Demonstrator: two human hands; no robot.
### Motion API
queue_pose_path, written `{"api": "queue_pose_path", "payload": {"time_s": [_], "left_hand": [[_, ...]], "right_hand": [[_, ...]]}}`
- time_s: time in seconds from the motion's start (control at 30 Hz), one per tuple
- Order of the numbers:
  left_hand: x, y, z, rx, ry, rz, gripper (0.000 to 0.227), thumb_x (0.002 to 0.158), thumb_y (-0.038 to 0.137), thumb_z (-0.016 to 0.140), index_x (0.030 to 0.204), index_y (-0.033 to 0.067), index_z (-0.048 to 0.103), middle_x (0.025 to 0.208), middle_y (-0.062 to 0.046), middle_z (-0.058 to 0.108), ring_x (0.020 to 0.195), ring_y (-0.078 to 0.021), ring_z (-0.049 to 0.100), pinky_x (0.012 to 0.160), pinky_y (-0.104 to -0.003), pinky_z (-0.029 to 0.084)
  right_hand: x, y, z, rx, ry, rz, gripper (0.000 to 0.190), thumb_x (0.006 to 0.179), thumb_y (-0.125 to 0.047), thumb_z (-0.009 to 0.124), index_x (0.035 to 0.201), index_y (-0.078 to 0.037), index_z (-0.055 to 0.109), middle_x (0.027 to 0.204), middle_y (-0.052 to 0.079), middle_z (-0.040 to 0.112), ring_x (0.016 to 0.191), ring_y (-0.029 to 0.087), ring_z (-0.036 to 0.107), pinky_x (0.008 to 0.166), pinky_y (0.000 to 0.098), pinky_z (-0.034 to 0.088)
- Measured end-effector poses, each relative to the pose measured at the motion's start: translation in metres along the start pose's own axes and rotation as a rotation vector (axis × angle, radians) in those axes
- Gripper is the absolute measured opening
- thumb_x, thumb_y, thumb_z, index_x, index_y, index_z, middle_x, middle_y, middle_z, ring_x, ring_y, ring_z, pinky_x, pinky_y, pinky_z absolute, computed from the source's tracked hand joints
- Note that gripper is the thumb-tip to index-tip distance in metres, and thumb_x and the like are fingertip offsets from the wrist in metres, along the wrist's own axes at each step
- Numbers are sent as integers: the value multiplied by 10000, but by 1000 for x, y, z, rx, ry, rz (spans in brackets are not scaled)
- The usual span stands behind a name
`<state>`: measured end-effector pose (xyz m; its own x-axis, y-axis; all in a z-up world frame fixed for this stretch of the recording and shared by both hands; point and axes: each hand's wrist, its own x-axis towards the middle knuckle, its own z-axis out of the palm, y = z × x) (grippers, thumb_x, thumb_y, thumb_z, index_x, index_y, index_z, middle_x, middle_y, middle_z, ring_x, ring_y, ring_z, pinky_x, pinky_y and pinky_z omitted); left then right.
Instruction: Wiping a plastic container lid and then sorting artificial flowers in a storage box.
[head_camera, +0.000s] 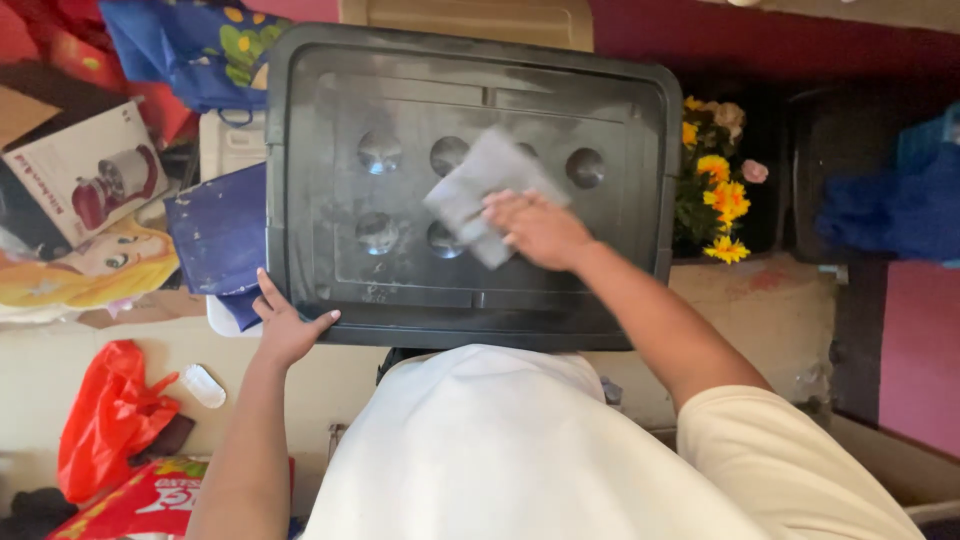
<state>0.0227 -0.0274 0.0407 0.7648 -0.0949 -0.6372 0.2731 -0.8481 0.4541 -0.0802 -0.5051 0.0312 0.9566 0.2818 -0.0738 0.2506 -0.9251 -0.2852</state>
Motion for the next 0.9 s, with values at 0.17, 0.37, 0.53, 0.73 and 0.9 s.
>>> {"api": "queue_pose_path", "payload": {"time_s": [0.17, 0.37, 0.53, 0.73, 0.9], "left_hand": [[-3, 4, -3, -44, 24, -7, 1391, 741, 382, 878, 1626, 170, -173, 1569, -354, 129, 1422, -592, 353, 1178, -647, 355], [7, -12, 8, 41, 81, 125, 1380, 760, 382, 860, 1579, 104, -215, 1479, -353, 192, 1255, -534, 448, 1093, -529, 396], [3, -4, 1, 14, 7, -8, 1394, 752, 416, 862, 1621, 182, -202, 1563, -338, 150, 1351, -617, 426, 1147, -655, 398], [5, -7, 3, 16, 23, 16, 1405, 742, 432, 871, 1629, 171, -186, 1560, -340, 173, 1358, -611, 422, 1139, -653, 402], [4, -6, 4, -25, 32, 24, 1403, 735, 411, 880, 1630, 168, -174, 1549, -336, 173, 1366, -613, 408, 1143, -649, 403]], "right_hand": [[18, 90, -14, -162, -55, 471, 637, 1095, -409, 379, 1653, -126, 260, 1714, 125, 243, 1578, 329, 196, 1253, 568, 151], [114, 4, 3, -90, 188, 569, 780, 1026, -328, 584, 1597, 75, 238, 1673, 282, 135, 1554, 451, 161, 1253, 556, 173], [98, -64, 8, 5, -116, -88, 693, 1058, -530, 409, 1640, -172, 293, 1730, 33, 203, 1592, 258, 197, 1279, 486, 151], [110, -10, -9, -211, -161, 194, 626, 1084, -462, 308, 1657, -214, 262, 1734, -31, 191, 1588, 286, 150, 1257, 576, 160], [108, -41, -6, -30, -99, 89, 664, 1061, -480, 420, 1604, -101, 365, 1665, 121, 353, 1531, 319, 337, 1246, 529, 241]]}}
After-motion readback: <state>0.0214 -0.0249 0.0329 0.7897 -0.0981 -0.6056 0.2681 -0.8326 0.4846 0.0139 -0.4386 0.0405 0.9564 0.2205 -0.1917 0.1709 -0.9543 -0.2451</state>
